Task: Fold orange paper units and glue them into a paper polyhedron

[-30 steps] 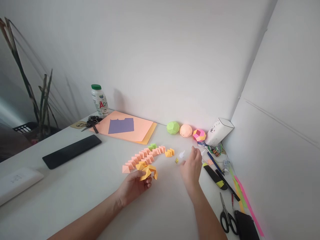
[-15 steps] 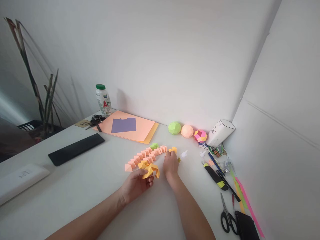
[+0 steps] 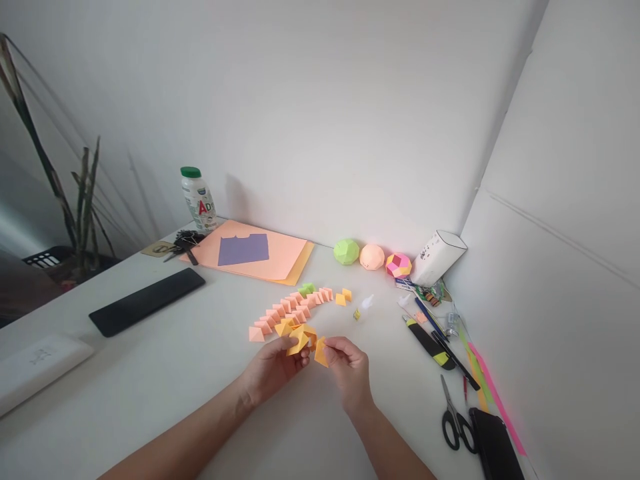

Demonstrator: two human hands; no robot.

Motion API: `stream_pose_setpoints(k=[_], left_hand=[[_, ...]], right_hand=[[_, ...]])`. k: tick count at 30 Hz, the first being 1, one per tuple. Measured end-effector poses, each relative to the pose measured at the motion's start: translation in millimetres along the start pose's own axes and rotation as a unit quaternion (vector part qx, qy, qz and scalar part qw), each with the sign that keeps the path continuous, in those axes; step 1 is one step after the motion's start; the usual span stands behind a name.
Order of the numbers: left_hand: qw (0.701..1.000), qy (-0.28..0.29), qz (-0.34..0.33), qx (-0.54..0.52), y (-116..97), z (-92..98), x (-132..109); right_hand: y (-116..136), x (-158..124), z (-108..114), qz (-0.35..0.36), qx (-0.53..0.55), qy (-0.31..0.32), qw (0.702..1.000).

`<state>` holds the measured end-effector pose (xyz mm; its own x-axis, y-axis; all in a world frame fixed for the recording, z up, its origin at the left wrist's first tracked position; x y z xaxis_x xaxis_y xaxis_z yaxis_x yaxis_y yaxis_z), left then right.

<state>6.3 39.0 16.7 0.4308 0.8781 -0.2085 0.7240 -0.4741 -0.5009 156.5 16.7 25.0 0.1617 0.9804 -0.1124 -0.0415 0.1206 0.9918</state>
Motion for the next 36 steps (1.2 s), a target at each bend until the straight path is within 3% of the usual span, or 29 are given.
stream_pose_setpoints(k=[11,36], left_hand=[[0.999,0.033,-0.015,0.038,-3,-4.9,-3],[0.997,0.055,-0.030,0.049,-3,-5.6,-2]], right_hand=[[-1,4,-11,-0.049,0.055,-0.015,0.997],[-3,4,-14,-0.057,0.091,0.016,0.994]])
Point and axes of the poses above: each hand's wrist, its own x-axis towards the middle knuckle, its own z-axis out of the back of the hand, y = z × x, the point moved 4 cm from there along x, towards the middle knuckle, and after that the axes turned 6 degrees about -z, right-handed, at the moved point
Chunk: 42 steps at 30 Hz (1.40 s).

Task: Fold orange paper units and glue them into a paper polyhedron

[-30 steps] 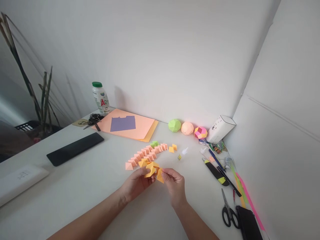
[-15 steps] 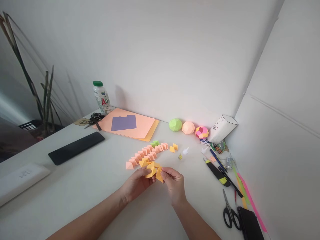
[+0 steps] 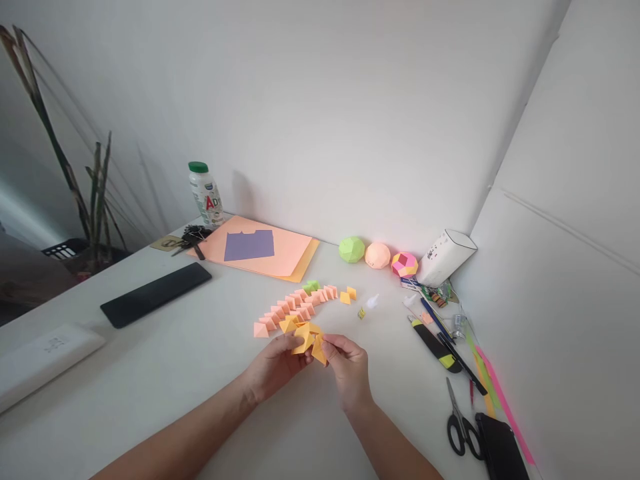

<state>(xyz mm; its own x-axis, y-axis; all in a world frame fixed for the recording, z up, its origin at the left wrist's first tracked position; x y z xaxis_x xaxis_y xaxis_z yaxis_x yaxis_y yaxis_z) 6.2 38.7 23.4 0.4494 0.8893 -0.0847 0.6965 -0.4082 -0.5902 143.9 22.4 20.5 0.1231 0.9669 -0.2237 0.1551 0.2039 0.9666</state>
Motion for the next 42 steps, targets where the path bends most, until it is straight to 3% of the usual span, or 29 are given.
stream_pose_setpoints(k=[42], left_hand=[[0.992,-0.015,-0.042,0.116,-1.3,0.3,-1.6]], right_hand=[[3.2,-8.9,-9.0,0.005,-0.031,-0.024,0.999]])
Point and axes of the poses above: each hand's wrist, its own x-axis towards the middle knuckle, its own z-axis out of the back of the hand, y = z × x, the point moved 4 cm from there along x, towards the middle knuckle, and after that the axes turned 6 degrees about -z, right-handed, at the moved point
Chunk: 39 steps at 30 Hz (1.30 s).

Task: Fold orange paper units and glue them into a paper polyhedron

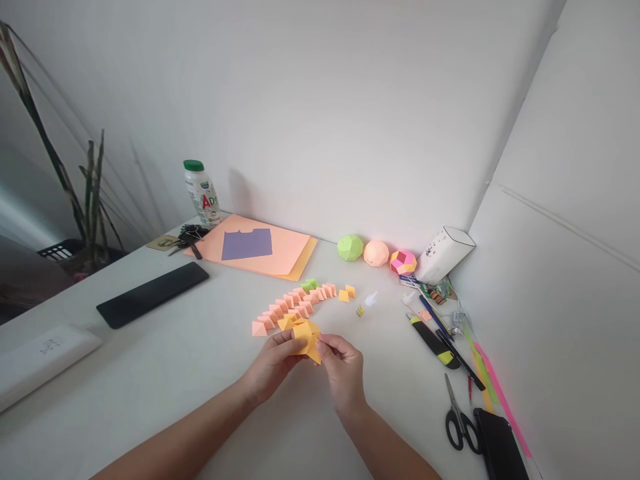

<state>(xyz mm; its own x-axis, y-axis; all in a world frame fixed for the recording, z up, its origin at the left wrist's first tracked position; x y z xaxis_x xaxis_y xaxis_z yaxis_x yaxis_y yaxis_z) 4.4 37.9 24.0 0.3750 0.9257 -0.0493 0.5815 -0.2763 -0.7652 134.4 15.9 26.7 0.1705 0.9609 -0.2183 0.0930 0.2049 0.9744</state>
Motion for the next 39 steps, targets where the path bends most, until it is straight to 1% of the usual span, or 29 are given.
stream_pose_setpoints(k=[5,12,18,24,30,35,39], left_hand=[[1.000,-0.011,-0.002,0.015,-0.2,0.6,-0.8],[0.999,-0.036,0.005,0.023,0.7,1.6,0.0],[1.000,-0.013,0.003,0.001,2.9,-0.4,-2.5],[1.000,0.003,0.002,-0.026,3.7,-3.6,-3.5],[1.000,-0.003,-0.002,0.003,2.8,-4.5,-3.3],[0.999,-0.037,-0.010,0.035,1.5,-3.5,-3.3],[0.998,-0.037,-0.013,0.058,1.8,-1.8,-3.2]], right_hand=[[3.4,-1.6,-0.1,0.013,-0.017,-0.006,1.000],[4.0,-1.3,0.4,0.011,-0.021,-0.010,1.000],[4.8,-1.1,1.6,0.001,-0.011,-0.023,1.000],[4.8,-2.4,0.0,0.000,-0.010,-0.021,1.000],[4.1,-4.0,-1.7,0.004,0.000,-0.015,1.000],[1.0,-3.4,-1.2,-0.013,0.010,-0.027,0.999],[-0.2,-3.7,-0.9,-0.017,0.014,-0.032,0.999]])
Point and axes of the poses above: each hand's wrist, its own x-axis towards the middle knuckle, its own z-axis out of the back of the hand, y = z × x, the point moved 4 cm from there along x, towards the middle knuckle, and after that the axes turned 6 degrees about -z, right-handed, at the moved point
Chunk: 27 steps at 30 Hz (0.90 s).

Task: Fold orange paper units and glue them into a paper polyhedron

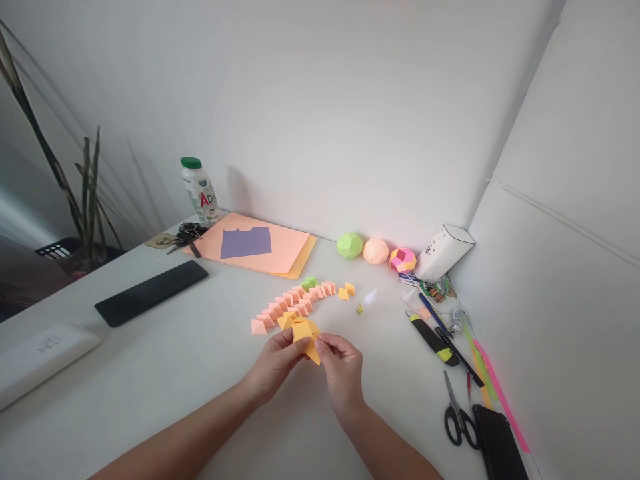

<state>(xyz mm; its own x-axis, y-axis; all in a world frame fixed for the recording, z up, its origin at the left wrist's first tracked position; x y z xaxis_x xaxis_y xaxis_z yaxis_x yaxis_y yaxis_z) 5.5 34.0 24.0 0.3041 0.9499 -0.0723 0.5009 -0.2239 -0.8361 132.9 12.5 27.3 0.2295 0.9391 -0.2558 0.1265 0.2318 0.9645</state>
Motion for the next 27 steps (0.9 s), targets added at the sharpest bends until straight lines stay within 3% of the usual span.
stream_pose_setpoints(k=[27], left_hand=[[0.999,0.044,0.020,0.023,2.5,-3.5,-2.8]], right_hand=[[8.3,-1.8,-3.7,0.024,-0.001,0.073,0.997]])
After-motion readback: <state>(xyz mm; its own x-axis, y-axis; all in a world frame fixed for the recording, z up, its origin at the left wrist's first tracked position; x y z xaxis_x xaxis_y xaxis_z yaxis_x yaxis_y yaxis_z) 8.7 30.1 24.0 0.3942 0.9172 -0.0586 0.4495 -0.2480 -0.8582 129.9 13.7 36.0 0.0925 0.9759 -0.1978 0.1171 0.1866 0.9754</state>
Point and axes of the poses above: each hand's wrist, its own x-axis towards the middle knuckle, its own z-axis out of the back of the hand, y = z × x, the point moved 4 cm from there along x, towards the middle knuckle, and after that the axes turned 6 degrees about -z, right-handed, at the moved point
